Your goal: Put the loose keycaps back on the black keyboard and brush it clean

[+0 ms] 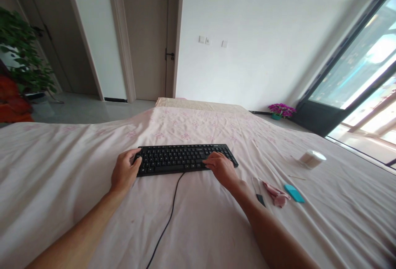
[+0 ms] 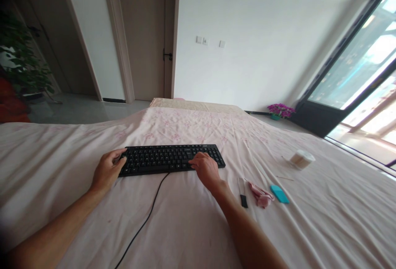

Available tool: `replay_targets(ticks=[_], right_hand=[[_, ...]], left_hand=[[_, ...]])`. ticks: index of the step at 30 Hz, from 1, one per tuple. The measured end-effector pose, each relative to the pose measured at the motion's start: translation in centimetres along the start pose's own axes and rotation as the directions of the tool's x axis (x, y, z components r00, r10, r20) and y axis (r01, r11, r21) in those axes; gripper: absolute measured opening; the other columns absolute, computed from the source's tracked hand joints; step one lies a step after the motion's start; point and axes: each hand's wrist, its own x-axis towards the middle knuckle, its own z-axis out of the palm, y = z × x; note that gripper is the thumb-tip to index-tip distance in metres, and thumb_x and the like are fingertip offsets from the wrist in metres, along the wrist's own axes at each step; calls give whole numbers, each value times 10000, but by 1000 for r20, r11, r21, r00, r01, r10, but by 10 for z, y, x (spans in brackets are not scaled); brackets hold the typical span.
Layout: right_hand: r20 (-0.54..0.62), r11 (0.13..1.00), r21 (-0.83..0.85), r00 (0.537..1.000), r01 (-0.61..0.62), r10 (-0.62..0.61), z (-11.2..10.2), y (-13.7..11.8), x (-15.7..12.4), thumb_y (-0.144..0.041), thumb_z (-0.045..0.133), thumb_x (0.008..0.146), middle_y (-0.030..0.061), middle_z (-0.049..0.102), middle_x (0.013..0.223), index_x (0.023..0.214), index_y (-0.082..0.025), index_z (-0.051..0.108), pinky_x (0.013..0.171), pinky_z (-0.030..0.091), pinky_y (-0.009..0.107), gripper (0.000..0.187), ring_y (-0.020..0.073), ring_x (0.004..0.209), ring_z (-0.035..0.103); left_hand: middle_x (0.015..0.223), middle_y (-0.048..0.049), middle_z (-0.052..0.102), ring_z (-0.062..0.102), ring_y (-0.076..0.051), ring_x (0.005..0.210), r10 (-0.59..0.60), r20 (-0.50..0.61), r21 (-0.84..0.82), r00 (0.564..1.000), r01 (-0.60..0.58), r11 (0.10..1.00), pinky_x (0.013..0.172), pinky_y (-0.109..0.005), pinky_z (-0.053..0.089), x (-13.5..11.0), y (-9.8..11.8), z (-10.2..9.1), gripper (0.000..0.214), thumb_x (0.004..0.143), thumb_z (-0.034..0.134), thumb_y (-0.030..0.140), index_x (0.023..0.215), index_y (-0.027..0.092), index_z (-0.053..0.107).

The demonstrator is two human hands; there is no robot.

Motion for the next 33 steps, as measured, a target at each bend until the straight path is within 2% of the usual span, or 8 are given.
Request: replay_targets(ticks=[6,13,16,25,33], right_hand=[[17,997,-56,998,57,-56,-4,-5,0,-258,490,908,11,640,877,887,-260,723,635,323,240,233,140,802,561],[15,998,53,999,44,-44,-3,1,1,-236,530,880,2,633,889,932,-274,722,681,361,230,203,135,828,566],[16,998,51,999,46,-46,-3,1,0,-236,524,883,0,630,888,924,-276,721,679,362,230,205,132,834,562],[16,986,-144,996,84,-83,-1,-10,-5,-202,437,923,17,604,849,794,-219,680,611,294,251,276,132,800,528],[34,928,-356,994,111,-105,5,-25,-17,-80,411,888,48,589,889,943,-209,631,706,305,291,260,174,823,500]], left_hand=[[1131,-60,597,542,-224,1078,3,36,36,999,-4,999,962,-366,432,-1,0,1,378,798,482,337,1132,221,615],[1121,-54,604,535,-226,1085,24,37,51,999,-26,998,968,-362,421,-2,0,0,367,798,477,330,1116,222,622],[1128,-51,604,530,-224,1098,30,37,50,999,-32,998,978,-359,414,-1,0,0,371,797,476,330,1122,225,621],[1133,-46,605,523,-229,1109,21,42,50,999,-23,998,994,-364,404,-1,2,-1,357,787,476,324,1091,232,640],[1136,-53,601,521,-231,1111,36,43,61,998,-39,997,994,-375,404,-2,3,-2,352,793,476,323,1091,227,636]])
